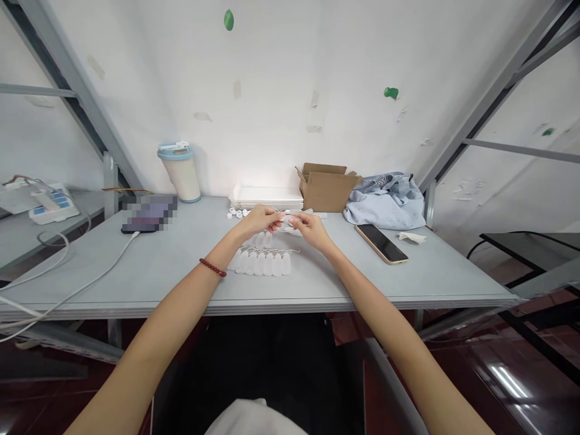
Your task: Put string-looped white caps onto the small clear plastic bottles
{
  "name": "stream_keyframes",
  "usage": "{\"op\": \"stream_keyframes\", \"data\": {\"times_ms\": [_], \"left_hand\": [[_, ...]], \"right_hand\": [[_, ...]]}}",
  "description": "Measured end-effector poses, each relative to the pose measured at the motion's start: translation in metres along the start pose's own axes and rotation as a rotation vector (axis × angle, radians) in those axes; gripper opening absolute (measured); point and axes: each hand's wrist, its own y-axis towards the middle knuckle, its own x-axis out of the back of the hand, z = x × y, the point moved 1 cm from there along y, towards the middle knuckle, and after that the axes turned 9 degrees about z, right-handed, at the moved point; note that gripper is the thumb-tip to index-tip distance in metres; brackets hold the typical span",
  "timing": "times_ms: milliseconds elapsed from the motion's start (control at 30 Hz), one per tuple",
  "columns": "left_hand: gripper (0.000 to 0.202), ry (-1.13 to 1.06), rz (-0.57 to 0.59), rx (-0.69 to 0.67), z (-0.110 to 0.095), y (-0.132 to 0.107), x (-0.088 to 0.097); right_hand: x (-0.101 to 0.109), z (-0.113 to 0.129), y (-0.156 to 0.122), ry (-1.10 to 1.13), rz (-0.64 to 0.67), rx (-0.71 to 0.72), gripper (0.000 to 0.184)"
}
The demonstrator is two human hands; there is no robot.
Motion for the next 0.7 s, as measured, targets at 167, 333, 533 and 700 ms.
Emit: {"op": "stream_keyframes", "data": {"times_ms": [167,333,533,700], "left_hand": [[0.033,-0.090,0.040,0.050,0.005,0.002,0.003],[0.042,-0.087,0.083,0.166,0.005,-0.001,0.003],[0.040,-0.018,0.082,0.047,-0.004,-0.006,-0.001],[0.035,0.114,0.043,-0.145,-0.007,-0.007,-0.005]], "right_hand": [[-0.002,-0.001,0.001,-0.015,-0.002,-0.011,0.032],[-0.002,0.003,0.000,0.001,-0.033,0.007,0.030],[0.000,-0.001,0.001,0.072,-0.025,-0.034,0.043],[0.001,-0.007,0.003,0.180,-0.038,-0.114,0.055]]}}
